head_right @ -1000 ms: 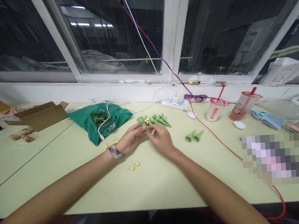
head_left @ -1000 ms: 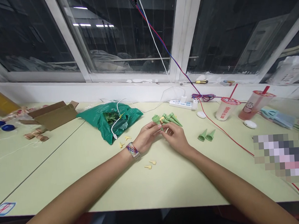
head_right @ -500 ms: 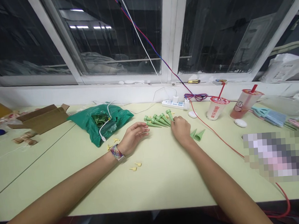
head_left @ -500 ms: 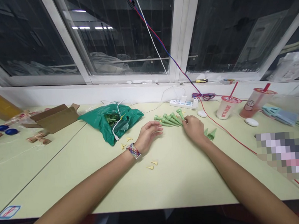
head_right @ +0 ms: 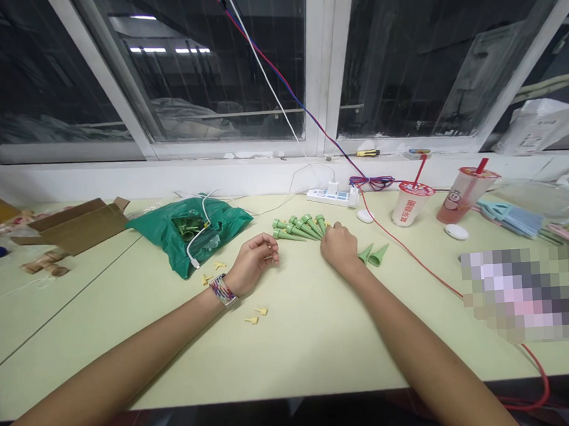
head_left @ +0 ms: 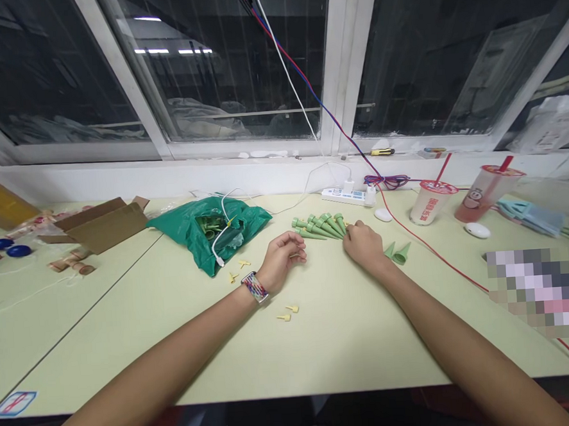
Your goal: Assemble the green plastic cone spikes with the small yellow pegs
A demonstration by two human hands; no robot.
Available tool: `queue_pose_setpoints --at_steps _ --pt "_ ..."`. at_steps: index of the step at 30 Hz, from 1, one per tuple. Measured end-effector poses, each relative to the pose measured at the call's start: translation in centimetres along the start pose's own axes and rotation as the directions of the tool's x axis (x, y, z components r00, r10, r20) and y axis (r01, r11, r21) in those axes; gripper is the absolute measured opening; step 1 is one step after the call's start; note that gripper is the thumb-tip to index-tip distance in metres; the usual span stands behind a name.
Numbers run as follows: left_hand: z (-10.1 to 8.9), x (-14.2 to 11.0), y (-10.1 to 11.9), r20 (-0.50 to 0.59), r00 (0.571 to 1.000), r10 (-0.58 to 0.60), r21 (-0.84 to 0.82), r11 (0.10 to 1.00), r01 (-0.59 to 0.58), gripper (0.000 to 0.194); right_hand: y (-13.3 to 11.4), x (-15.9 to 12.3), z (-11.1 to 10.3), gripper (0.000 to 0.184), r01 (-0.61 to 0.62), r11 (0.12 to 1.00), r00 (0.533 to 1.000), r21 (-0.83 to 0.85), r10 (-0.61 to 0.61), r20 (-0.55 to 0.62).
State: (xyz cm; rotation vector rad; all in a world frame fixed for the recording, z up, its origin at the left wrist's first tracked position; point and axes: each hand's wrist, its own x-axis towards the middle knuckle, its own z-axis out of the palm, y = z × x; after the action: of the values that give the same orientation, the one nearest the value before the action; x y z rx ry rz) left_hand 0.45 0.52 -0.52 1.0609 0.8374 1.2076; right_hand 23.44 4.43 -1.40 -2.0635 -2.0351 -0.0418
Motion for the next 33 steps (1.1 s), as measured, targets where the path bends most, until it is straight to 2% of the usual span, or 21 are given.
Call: queue_pose_setpoints --at_steps 6,10,12,14,16,21,26,28,30,33 --pt "0.0 0.0 0.0 -0.021 1.0 -0.007 0.018 1.0 0.007 0.019 -0.3 -0.2 -0.6 0.035 0.002 0.999 1.0 -0.051 -0.001 0.005" --pt "-0.2 0.1 0.0 -0.01 1.0 -0.013 0.014 1.0 0.013 0.019 1.9 -0.2 -2.8 0.038 0.005 0.999 0.999 -0.052 -0.003 0.035" --pt "-0.4 0.2 0.0 -0.002 1.0 -0.017 0.005 1.0 0.017 0.02 4.1 -0.3 -4.1 0.04 0.089 0.996 0.992 -0.001 -0.088 0.087" --pt "-0.5 0.2 -0.1 0.004 1.0 -0.02 -0.006 1.0 0.02 0.02 6.6 -0.7 -5.1 0.042 0.25 0.963 0.948 0.096 -0.264 0.175" --pt "-0.5 0.3 -0.2 0.012 0.999 -0.032 -0.015 0.999 0.032 0.021 8.8 -1.2 -5.5 0.042 0.312 0.941 0.912 0.134 -0.336 0.234" --pt "-0.5 0.7 -0.6 0.027 0.998 -0.051 -0.022 0.998 0.051 0.023 11.7 -2.6 -4.7 0.045 0.314 0.935 0.899 0.167 -0.35 0.265" --pt "-0.5 0.7 -0.7 0.038 0.998 -0.045 -0.019 0.999 0.046 0.022 13.1 -3.1 -4.4 0.038 0.34 0.911 0.925 0.234 -0.369 0.093" --pt "-0.4 0.6 -0.6 0.042 0.998 -0.049 -0.016 0.999 0.05 0.022 13.8 -3.3 -5.0 0.035 0.302 0.928 0.945 0.22 -0.321 0.057" --pt "-0.3 0.6 -0.6 0.041 0.998 -0.053 -0.015 0.998 0.053 0.021 14.1 -3.6 -5.5 0.033 0.232 0.956 0.965 0.182 -0.25 0.081" --pt "-0.2 0.6 -0.7 0.045 0.998 -0.052 -0.014 0.999 0.052 0.02 14.0 -4.2 -5.5 0.032 0.174 0.972 0.968 0.158 -0.198 0.153"
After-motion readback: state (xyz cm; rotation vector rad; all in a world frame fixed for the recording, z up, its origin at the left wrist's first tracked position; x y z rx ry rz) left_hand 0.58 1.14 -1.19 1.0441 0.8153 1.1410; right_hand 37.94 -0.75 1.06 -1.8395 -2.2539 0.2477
